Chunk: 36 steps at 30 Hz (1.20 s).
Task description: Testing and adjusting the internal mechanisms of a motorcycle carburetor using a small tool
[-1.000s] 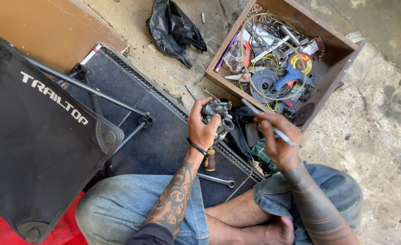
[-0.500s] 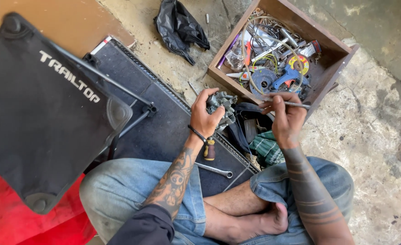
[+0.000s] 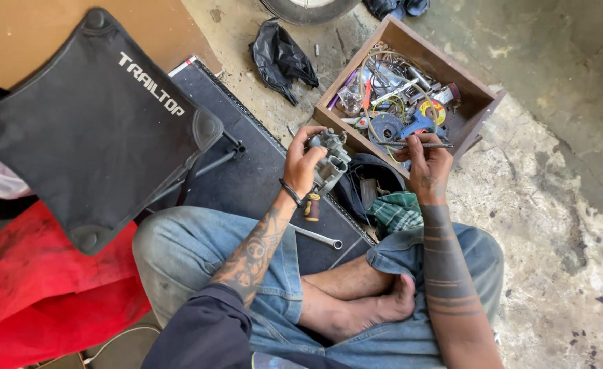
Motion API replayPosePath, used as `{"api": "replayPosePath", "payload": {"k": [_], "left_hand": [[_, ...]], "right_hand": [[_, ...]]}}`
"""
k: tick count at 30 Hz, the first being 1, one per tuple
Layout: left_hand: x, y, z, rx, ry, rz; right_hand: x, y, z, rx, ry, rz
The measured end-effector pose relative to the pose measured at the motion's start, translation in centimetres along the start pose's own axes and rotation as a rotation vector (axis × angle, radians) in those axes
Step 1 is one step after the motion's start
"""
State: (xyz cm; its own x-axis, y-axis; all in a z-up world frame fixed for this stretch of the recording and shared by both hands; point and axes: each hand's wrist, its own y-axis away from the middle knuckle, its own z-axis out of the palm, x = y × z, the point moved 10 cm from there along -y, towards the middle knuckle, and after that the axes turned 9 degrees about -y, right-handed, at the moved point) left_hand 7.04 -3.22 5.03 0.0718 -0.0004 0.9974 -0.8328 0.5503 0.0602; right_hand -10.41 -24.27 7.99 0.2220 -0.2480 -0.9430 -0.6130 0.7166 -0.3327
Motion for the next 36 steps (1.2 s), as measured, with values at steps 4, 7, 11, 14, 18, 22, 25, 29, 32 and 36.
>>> {"api": "replayPosePath", "payload": {"k": [4, 7, 11, 14, 18, 22, 25, 29, 32, 36], "left_hand": [[-1.8, 0.9, -0.6, 0.003, 0.416, -0.229], [-2.2, 2.9, 0.1, 0.051, 0.851, -0.475], [4.6, 8.3, 0.9, 0.006, 0.998, -0.551], [4.0, 13.3, 0.5, -0.154, 0.963, -0.633], [5.0, 20.3, -1.5, -0.357, 1.153, -0.532], [7.5, 27.9, -2.8, -0.743, 1.442, -0.366], [6.8, 32.0, -3.9, -0.59, 1.171, -0.277], [7.6, 36.8, -3.1, -0.618, 1.359, -0.389], [8.8, 38.3, -1.3, -0.613, 1.289, -0.432], [10.3, 39.0, 2.2, -0.701, 1.304, -0.485]], "right_hand": [[1.8, 0.5, -1.9, 0.041, -0.111, 0.068], [2.8, 1.0, -2.5, 0.036, -0.146, 0.097], [3.4, 2.1, -2.9, 0.038, -0.191, 0.15], [4.8, 3.9, -3.4, 0.038, -0.151, 0.211], [4.7, 5.0, -3.0, -0.007, -0.109, 0.224], [4.7, 5.3, -2.7, -0.071, -0.022, 0.161], [4.7, 5.5, -2.8, -0.064, 0.063, 0.161], [5.0, 6.5, -2.8, -0.051, 0.033, 0.323], [5.1, 7.5, -3.4, -0.041, 0.054, 0.337], [4.4, 8.4, -3.7, -0.036, 0.037, 0.419]]}}
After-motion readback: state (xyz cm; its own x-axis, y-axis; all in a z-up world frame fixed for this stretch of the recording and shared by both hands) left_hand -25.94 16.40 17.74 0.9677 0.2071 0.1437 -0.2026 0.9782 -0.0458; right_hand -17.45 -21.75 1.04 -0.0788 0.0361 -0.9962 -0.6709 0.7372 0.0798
